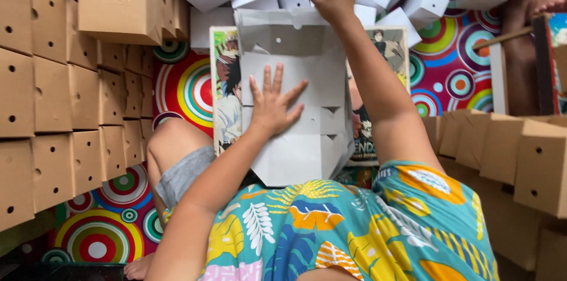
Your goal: The person assembles multiple small white cardboard boxes by hand while sitting on the floor, folding the pre-cut flaps to form the box shape and stacking them together.
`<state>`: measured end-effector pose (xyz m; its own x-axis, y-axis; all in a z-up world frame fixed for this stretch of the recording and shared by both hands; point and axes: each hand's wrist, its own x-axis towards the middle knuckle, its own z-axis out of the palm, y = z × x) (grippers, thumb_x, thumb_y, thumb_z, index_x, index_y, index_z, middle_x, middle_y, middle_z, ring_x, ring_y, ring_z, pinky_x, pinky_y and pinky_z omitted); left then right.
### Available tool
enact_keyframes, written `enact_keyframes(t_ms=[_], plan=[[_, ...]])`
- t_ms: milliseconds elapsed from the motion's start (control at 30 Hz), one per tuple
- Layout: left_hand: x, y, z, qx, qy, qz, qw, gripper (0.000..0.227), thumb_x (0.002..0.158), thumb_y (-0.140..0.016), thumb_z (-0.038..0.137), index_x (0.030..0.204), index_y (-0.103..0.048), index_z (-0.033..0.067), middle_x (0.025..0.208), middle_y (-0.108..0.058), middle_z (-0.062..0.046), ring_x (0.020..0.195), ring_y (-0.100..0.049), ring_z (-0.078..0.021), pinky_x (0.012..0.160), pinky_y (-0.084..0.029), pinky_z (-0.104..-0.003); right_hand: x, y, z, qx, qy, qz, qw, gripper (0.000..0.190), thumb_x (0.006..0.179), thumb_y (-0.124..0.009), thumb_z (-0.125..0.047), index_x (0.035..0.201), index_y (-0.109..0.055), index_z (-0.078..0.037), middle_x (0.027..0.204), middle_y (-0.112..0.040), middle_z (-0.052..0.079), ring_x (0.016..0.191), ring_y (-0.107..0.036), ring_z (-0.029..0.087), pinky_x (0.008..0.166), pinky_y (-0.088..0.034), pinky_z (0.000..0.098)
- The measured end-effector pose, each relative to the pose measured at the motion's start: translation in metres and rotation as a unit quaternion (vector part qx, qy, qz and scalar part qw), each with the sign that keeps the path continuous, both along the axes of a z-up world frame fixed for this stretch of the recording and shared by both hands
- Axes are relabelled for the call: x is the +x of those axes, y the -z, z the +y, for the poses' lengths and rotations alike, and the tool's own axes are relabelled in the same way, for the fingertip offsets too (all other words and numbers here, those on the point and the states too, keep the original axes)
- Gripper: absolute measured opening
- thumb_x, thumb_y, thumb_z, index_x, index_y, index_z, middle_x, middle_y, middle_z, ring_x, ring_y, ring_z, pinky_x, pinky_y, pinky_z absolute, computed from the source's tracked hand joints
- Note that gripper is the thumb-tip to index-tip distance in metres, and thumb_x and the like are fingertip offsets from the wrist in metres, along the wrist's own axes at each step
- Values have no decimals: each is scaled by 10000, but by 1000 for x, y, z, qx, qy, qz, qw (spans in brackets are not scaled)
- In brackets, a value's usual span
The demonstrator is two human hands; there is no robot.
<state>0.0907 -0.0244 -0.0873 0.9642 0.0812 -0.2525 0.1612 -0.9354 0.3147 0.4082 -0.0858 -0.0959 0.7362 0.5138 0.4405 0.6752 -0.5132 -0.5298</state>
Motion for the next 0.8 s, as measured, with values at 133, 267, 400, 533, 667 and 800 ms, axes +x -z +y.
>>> enact_keyframes(t_ms=[133,267,400,533,667,800], plan=[[-2,1,0,10,-5,-10,1000,651,960,-379,637,1579,-217,517,1683,116,-182,1540,116,-451,1131,58,-763,37,38,102,-327,57,55,942,755,782,-838,-621,1302,-517,-177,1203,-598,193,1070,-568,398,866,-473,488],[-3,3,2,-3,-1,-33,999,640,975,-362,634,1583,-209,502,1691,74,-189,1545,86,-449,1139,50,-744,51,68,116,-269,95,204,937,797,842,-863,-511,1405,-351,-273,1415,-315,211,1178,-519,440,930,-477,552],[-8,27,-1,19,-2,-102,995,659,981,-385,651,1593,-197,498,1704,30,-182,1558,63,-438,1157,44,-730,53,79,106,-136,97,88,982,596,695,-795,-450,1198,-508,-308,1081,-491,98,770,-676,444,687,-541,536],[-6,28,4,16,11,-107,994,693,985,-349,674,1616,-165,452,1709,22,-162,1566,24,-418,1173,25,-710,54,38,66,-28,85,-76,993,481,785,-825,-526,998,-634,-140,821,-578,61,659,-555,213,488,-462,340],[-7,23,15,-101,9,-145,984,823,932,-465,655,1595,-231,228,1676,-153,-120,1557,-134,-299,1203,-30,-678,-14,-59,-9,437,-105,540,711,571,833,-745,-291,1336,-569,-87,1155,-687,93,987,-661,223,801,-573,360],[-15,14,21,-414,-14,-424,806,1216,835,-836,507,1631,-15,95,1711,-46,-175,1621,-94,-362,1359,-134,-551,-140,-101,-74,442,-155,795,386,520,806,-834,-335,1253,-672,-124,1064,-771,108,959,-762,282,676,-680,335]])
